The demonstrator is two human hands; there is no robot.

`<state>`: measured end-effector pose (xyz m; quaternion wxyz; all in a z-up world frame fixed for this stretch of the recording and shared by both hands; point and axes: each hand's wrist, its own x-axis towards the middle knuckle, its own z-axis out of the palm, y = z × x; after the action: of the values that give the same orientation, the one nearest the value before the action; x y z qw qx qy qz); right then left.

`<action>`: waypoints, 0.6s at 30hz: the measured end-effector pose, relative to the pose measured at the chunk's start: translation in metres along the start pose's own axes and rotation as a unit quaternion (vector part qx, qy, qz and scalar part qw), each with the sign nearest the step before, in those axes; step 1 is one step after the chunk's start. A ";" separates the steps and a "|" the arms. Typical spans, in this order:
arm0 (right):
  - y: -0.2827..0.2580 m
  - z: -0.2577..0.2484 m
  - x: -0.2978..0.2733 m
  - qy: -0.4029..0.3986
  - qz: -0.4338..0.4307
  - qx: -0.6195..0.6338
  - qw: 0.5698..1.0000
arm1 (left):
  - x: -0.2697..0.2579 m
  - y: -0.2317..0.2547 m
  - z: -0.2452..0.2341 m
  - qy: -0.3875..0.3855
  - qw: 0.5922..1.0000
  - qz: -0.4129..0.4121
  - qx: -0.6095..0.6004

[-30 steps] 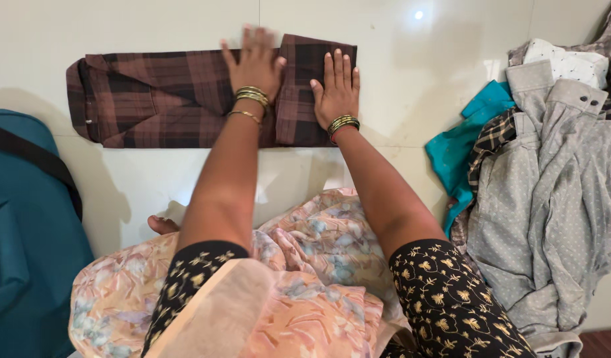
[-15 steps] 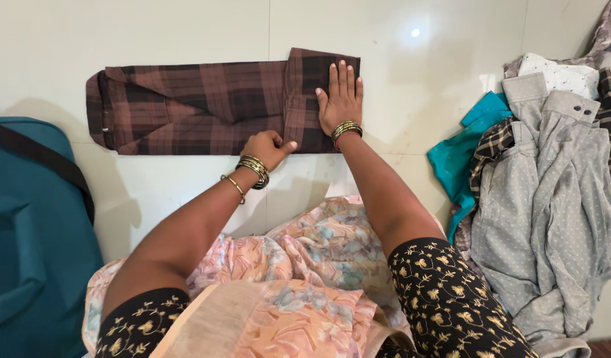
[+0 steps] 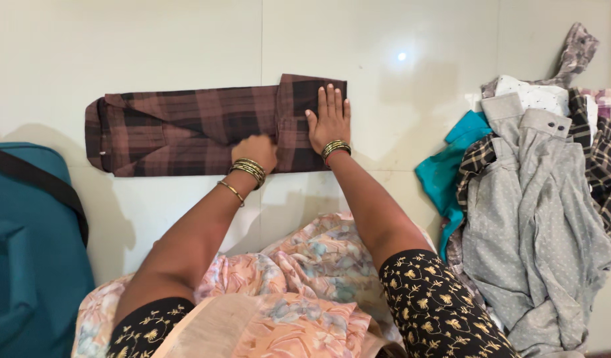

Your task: The person folds a brown plaid shirt by hand, laying it flat on the floor, folding in the sleeves and sides, and then folding it into a compact rectangular shape.

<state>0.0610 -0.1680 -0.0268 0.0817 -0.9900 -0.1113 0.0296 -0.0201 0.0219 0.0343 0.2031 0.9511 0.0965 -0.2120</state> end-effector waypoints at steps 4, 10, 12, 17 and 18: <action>0.004 0.007 0.004 0.011 -0.011 -0.012 1.000 | 0.010 0.046 -0.006 0.082 0.987 0.112 -0.085; 0.010 0.019 0.007 0.005 -0.018 -0.023 1.000 | 0.056 0.064 0.035 0.131 0.983 0.128 -0.004; 0.012 0.022 0.007 0.011 -0.013 0.005 1.000 | 0.065 0.058 0.040 0.154 0.982 0.106 0.008; 0.012 0.017 0.011 0.016 -0.014 0.002 1.000 | 0.073 0.053 0.032 0.146 0.987 0.053 0.033; 0.012 0.013 0.010 0.003 -0.004 0.002 1.000 | 0.073 0.053 0.032 0.141 0.988 0.046 0.039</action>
<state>0.0728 -0.1755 -0.0425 0.0844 -0.9894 -0.1153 0.0261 0.0477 -0.0320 -0.0060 0.1595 0.9821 0.0720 -0.0701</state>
